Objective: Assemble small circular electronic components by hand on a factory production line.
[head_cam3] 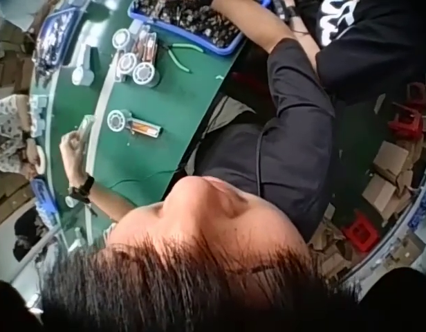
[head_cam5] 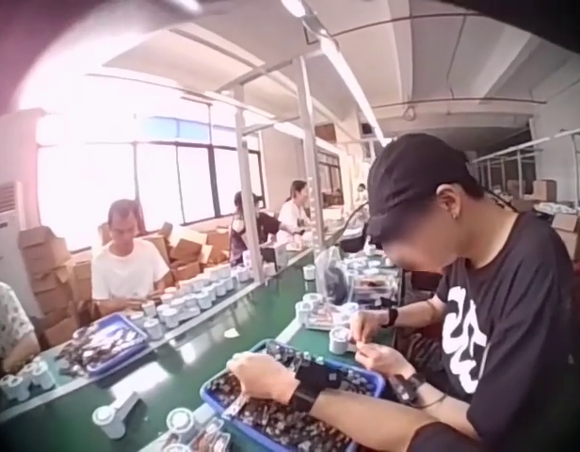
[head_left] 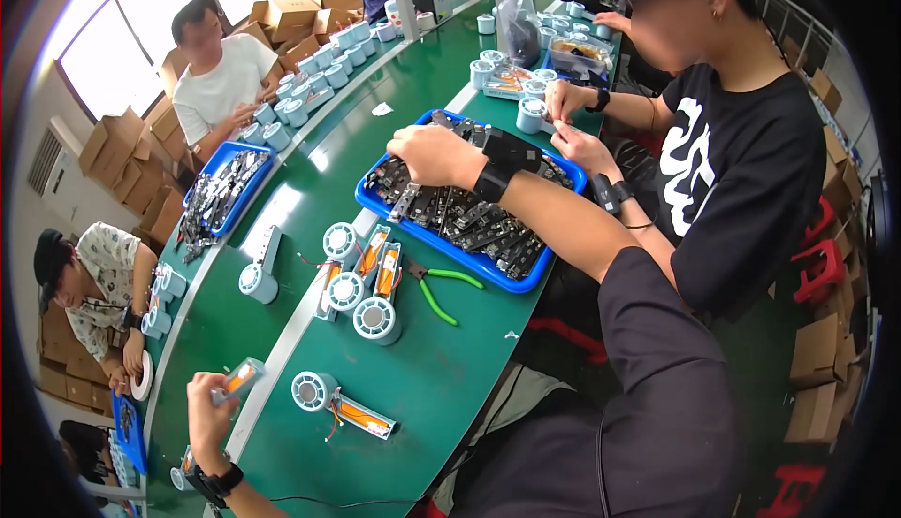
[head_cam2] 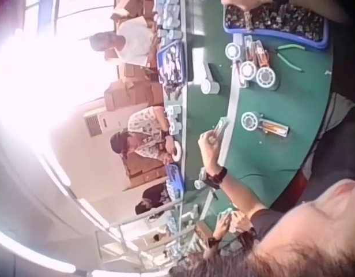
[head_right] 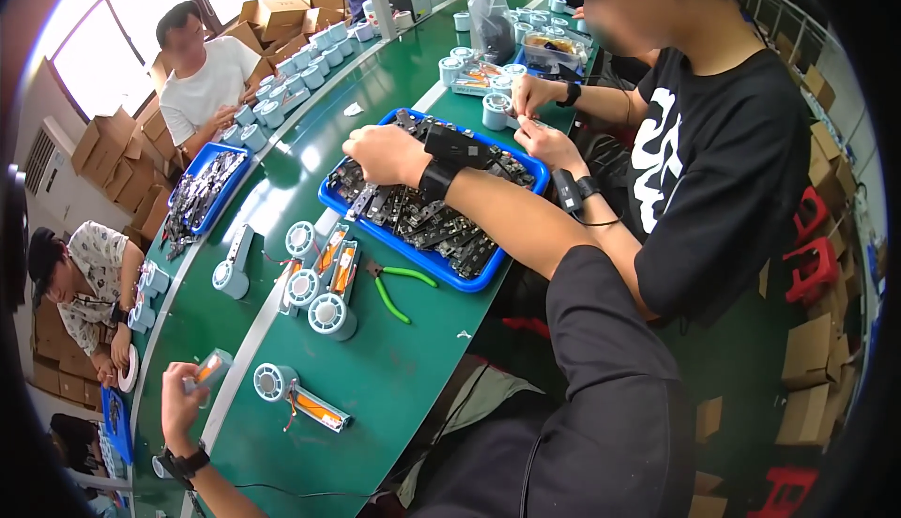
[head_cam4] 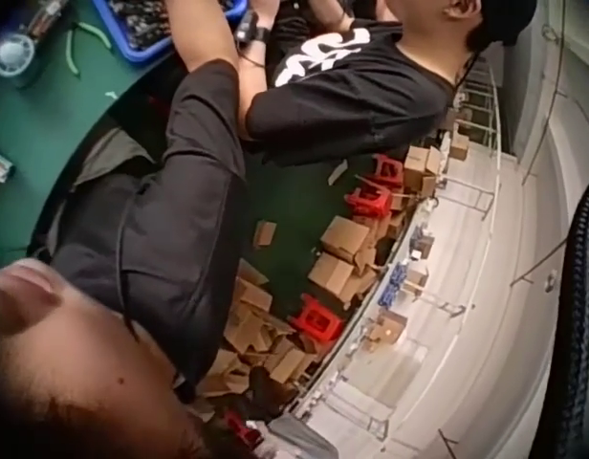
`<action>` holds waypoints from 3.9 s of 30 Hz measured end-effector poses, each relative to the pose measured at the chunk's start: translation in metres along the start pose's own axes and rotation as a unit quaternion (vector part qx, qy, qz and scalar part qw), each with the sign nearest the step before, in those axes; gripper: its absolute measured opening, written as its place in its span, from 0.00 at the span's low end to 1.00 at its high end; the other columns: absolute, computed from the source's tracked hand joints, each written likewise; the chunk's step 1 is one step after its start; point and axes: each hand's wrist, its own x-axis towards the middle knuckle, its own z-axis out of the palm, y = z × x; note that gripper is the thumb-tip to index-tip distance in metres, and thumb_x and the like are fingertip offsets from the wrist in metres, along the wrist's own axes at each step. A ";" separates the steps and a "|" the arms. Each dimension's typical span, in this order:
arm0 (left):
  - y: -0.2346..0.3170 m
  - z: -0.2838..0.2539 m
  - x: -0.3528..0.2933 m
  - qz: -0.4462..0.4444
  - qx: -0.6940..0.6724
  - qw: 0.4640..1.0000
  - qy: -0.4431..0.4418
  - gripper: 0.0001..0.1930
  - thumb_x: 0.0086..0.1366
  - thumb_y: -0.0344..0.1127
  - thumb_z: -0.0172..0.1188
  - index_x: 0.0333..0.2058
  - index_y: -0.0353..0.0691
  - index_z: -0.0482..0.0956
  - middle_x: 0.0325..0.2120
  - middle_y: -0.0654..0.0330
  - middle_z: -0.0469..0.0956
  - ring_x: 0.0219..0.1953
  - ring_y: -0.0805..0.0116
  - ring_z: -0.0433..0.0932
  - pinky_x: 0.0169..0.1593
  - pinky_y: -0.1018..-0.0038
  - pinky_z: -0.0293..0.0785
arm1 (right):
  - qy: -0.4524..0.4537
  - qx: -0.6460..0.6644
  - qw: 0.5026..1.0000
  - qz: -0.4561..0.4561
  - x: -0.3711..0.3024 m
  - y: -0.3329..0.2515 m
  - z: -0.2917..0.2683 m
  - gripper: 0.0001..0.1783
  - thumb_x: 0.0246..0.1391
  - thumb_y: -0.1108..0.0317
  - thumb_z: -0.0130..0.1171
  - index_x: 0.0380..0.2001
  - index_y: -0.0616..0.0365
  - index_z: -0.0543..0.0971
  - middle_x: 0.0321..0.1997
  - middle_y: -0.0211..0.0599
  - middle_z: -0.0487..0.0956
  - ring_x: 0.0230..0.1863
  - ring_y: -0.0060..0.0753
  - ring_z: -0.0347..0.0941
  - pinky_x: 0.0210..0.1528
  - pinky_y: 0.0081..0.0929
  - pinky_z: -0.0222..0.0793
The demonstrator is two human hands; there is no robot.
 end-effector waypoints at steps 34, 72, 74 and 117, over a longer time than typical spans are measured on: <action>0.044 0.090 -0.070 0.095 0.090 0.988 0.083 0.10 0.45 0.22 0.62 0.29 0.36 0.75 0.55 0.44 0.73 0.59 0.35 0.67 0.63 0.50 0.67 | -0.288 0.264 0.912 -0.124 0.024 -0.298 0.037 0.35 0.42 0.39 0.73 0.36 0.64 0.81 0.24 0.48 0.82 0.30 0.53 0.83 0.31 0.46 0.79; 0.060 0.090 -0.080 0.086 0.045 0.983 0.155 0.14 0.40 0.16 0.62 0.28 0.38 0.78 0.54 0.54 0.74 0.57 0.41 0.68 0.56 0.54 0.73 | -0.223 0.019 0.933 -0.283 0.148 -0.205 0.058 0.31 0.36 0.65 0.74 0.50 0.46 0.81 0.43 0.39 0.81 0.43 0.48 0.82 0.40 0.42 0.79; 0.058 0.090 -0.084 0.074 0.038 0.986 0.145 0.14 0.40 0.16 0.62 0.28 0.39 0.78 0.54 0.54 0.74 0.58 0.41 0.68 0.57 0.54 0.73 | -0.299 0.035 0.913 -0.277 0.133 -0.210 0.057 0.32 0.33 0.67 0.74 0.49 0.48 0.81 0.40 0.39 0.82 0.42 0.49 0.82 0.40 0.42 0.79; 0.074 0.120 -0.046 0.186 -0.205 0.953 0.121 0.28 0.54 0.12 0.56 0.55 0.38 0.74 0.60 0.49 0.73 0.71 0.41 0.62 0.68 0.52 0.67 | -0.267 0.644 0.713 0.075 0.020 -0.290 -0.007 0.10 0.73 0.67 0.49 0.46 0.63 0.75 0.37 0.29 0.76 0.38 0.18 0.68 0.42 0.21 0.67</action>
